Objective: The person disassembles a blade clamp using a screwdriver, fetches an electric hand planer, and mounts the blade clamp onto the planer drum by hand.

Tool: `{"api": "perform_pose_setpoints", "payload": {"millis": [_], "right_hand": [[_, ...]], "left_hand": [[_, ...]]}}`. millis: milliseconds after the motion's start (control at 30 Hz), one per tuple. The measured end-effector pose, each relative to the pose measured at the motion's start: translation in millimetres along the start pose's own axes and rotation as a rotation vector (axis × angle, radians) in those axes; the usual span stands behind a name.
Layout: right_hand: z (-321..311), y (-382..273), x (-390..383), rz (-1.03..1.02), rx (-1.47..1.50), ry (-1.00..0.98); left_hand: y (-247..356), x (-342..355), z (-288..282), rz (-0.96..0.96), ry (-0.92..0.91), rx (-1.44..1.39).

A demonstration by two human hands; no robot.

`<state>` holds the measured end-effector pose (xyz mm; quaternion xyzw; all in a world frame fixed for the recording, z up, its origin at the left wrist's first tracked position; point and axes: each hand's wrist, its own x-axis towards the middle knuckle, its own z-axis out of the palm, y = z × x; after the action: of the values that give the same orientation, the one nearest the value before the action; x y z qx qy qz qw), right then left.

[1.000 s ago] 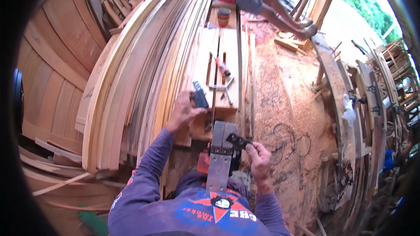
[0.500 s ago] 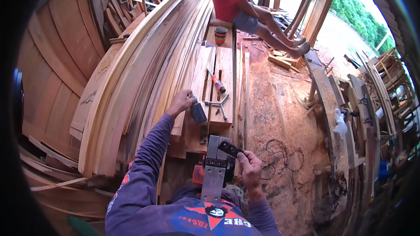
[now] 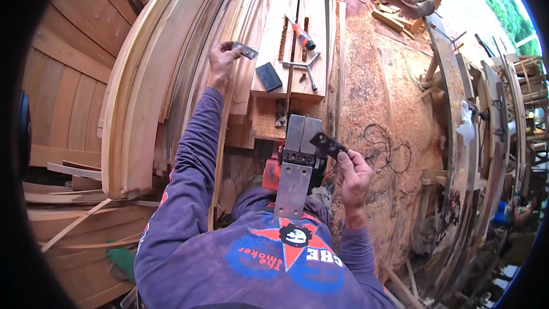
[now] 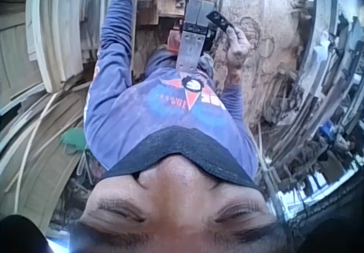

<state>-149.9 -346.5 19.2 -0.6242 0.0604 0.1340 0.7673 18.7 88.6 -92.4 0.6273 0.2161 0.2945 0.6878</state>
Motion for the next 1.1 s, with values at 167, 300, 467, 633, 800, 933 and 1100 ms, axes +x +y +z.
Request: {"api": "perform_pose_setpoints", "payload": {"millis": [167,300,467,633,800,933,1100], "right_hand": [[8.3,-0.5,0.0,-0.042,-0.057,0.008],[15.3,-4.8,-0.6,-0.025,-0.043,-0.013],[14.4,-0.5,-0.3,-0.010,-0.042,-0.030],[5.4,-0.3,-4.2,-0.033,-0.020,-0.020],[-1.1,-0.2,-8.6,-0.057,-0.030,0.028],[-9.4,1.6,-9.1,-0.036,-0.007,0.061],[-9.5,-2.1,-7.8,0.010,0.035,0.057]], "left_hand": [[38.2,-35.0,-2.7,-0.145,-0.019,-0.291],[48.0,-82.8,-0.7,-0.271,-0.243,-0.198],[45.5,-101.2,23.2,-0.198,-0.265,-0.060],[46.9,-94.8,32.1,-0.144,-0.233,0.189],[35.1,-79.9,25.1,-0.082,-0.301,0.283],[52.5,-87.7,35.2,-0.139,-0.349,0.315],[75.9,-105.0,30.8,0.143,-0.467,0.742]]}}
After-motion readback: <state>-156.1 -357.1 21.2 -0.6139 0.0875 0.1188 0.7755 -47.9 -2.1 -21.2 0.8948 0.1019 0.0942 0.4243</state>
